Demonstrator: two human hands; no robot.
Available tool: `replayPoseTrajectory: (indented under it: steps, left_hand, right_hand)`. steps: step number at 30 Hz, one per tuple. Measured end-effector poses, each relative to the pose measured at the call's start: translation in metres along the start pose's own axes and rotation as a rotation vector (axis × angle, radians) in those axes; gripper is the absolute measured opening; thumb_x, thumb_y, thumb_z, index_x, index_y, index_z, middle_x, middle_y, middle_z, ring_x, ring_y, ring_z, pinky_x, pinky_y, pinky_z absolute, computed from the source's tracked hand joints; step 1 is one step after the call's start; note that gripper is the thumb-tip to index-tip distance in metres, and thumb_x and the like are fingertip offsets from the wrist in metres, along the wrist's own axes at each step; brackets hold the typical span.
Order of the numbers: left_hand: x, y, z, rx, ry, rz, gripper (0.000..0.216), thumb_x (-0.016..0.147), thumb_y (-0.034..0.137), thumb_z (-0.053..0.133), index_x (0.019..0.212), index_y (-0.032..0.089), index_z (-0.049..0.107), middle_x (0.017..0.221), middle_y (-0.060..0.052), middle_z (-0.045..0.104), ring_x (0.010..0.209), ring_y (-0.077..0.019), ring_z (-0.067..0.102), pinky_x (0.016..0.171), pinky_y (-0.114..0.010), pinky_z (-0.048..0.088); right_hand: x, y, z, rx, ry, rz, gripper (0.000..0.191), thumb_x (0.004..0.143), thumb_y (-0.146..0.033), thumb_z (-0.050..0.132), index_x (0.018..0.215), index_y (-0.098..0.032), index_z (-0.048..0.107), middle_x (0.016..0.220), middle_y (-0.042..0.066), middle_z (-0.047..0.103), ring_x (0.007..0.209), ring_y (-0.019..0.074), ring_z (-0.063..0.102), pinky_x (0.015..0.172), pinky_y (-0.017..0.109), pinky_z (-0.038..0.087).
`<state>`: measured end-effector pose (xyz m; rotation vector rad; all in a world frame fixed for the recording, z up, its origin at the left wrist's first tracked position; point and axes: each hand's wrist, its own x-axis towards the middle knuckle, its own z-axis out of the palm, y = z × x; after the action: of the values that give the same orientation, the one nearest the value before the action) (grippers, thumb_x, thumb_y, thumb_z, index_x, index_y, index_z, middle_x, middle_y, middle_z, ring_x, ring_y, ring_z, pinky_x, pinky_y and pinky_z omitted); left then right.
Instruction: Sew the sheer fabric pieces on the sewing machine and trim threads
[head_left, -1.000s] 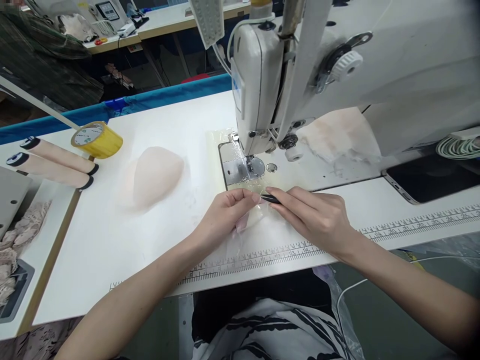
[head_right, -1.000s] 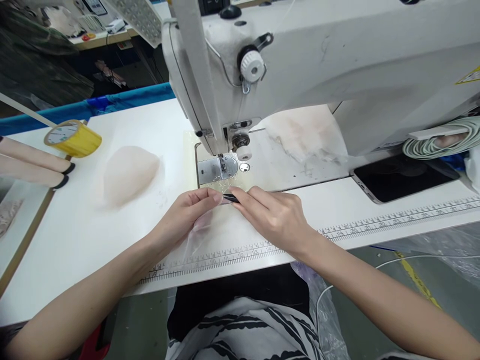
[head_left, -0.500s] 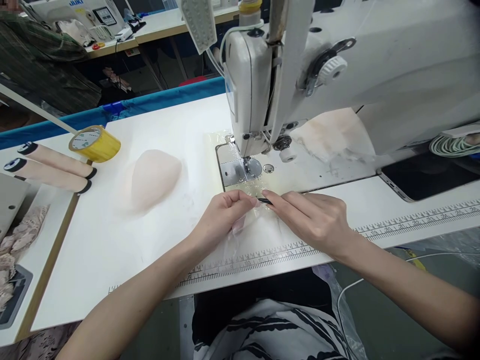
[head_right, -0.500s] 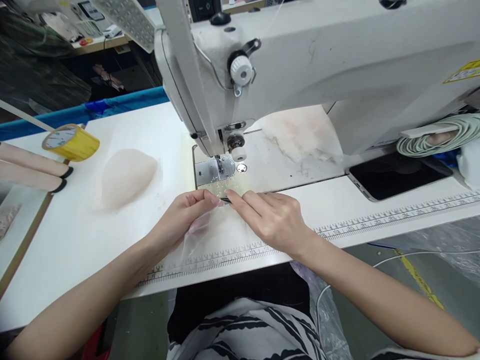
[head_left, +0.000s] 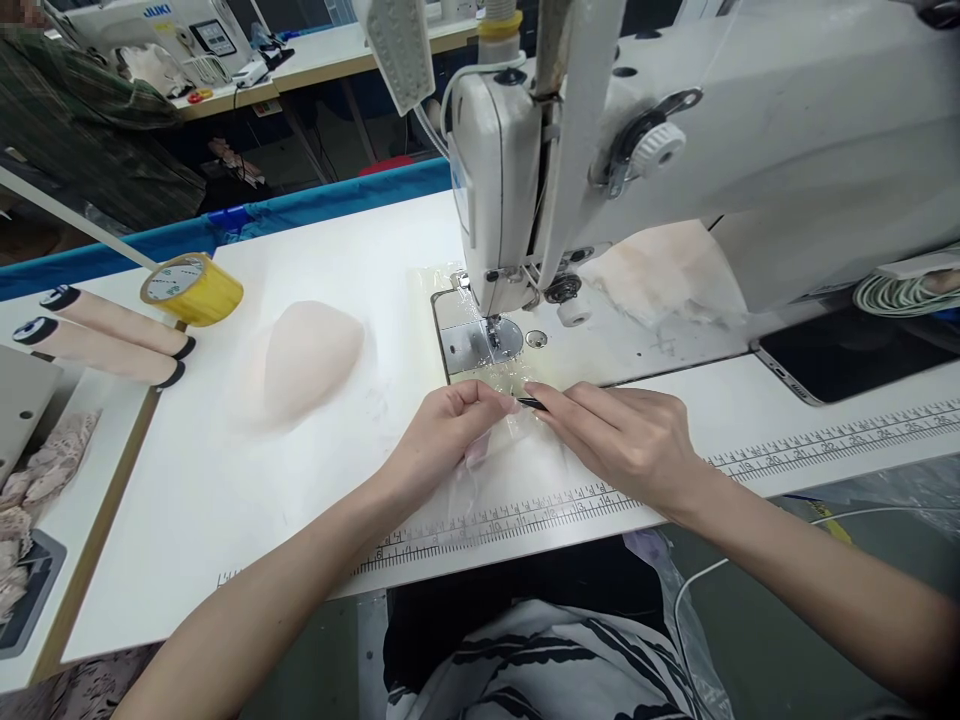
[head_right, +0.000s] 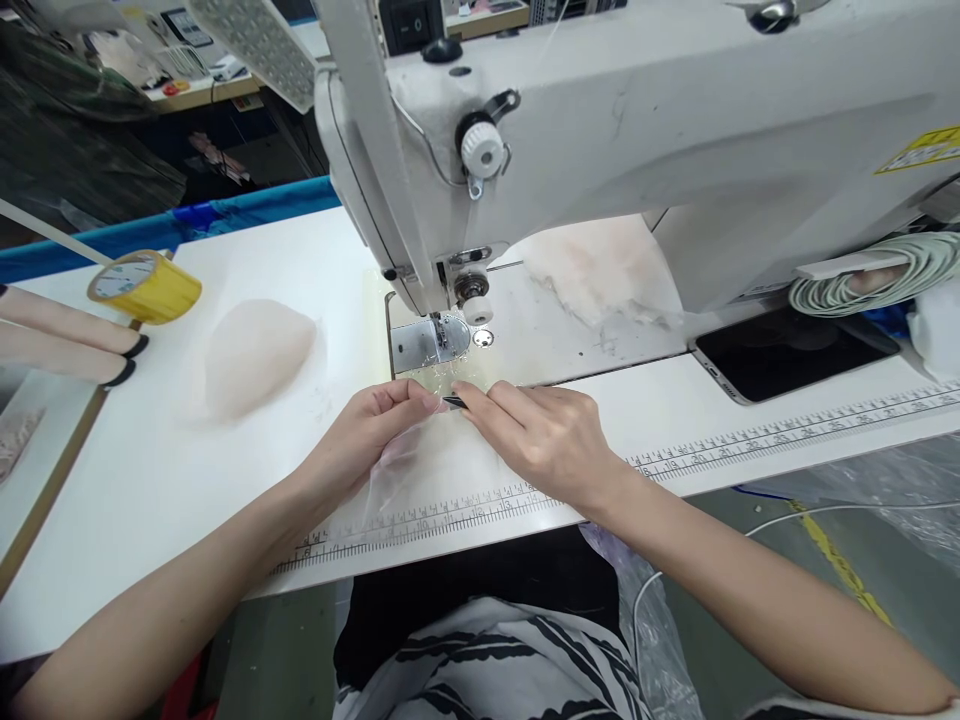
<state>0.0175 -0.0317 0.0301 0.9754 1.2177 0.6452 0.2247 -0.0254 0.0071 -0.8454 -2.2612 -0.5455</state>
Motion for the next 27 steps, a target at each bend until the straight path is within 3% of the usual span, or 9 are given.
replayPoseTrajectory:
  steps: [12,18,21,27]
  left_hand:
    - [0.000,0.000,0.001,0.026,0.001,0.016,0.026,0.082,0.045,0.068,0.079,0.019,0.065,0.064,0.002,0.059,0.055,-0.0100,0.051,0.053,-0.022,0.038]
    - [0.000,-0.001,0.001,0.024,-0.008,0.036,0.025,0.085,0.044,0.065,0.079,0.020,0.064,0.051,0.005,0.050,0.045,-0.0072,0.041,0.047,-0.020,0.032]
    - [0.001,-0.002,0.001,-0.013,-0.037,0.056,0.024,0.087,0.043,0.064,0.082,0.020,0.064,0.046,0.007,0.045,0.041,-0.0065,0.038,0.046,-0.020,0.031]
    - [0.000,-0.001,0.003,0.020,-0.111,0.109,0.019,0.088,0.037,0.064,0.091,0.019,0.065,0.052,0.005,0.054,0.044,-0.0084,0.046,0.048,-0.021,0.037]
  right_hand:
    - [0.001,-0.001,-0.002,0.027,-0.013,0.026,0.016,0.091,-0.020,0.066,0.105,-0.015,0.068,0.063,-0.005,0.062,0.044,0.0051,0.044,0.044,0.023,0.032]
    - [0.001,-0.001,-0.001,0.039,-0.011,0.037,0.017,0.090,-0.020,0.066,0.106,-0.015,0.068,0.063,-0.005,0.063,0.045,0.0058,0.045,0.045,0.024,0.034]
    - [0.001,0.002,-0.004,0.186,-0.052,0.181,0.019,0.093,-0.022,0.062,0.110,-0.017,0.068,0.072,-0.002,0.068,0.049,0.0064,0.051,0.046,0.022,0.037]
    - [0.012,0.010,-0.009,0.853,-0.245,0.714,0.020,0.083,-0.035,0.072,0.096,-0.020,0.072,0.095,0.004,0.075,0.084,0.0196,0.070,0.069,0.028,0.056]
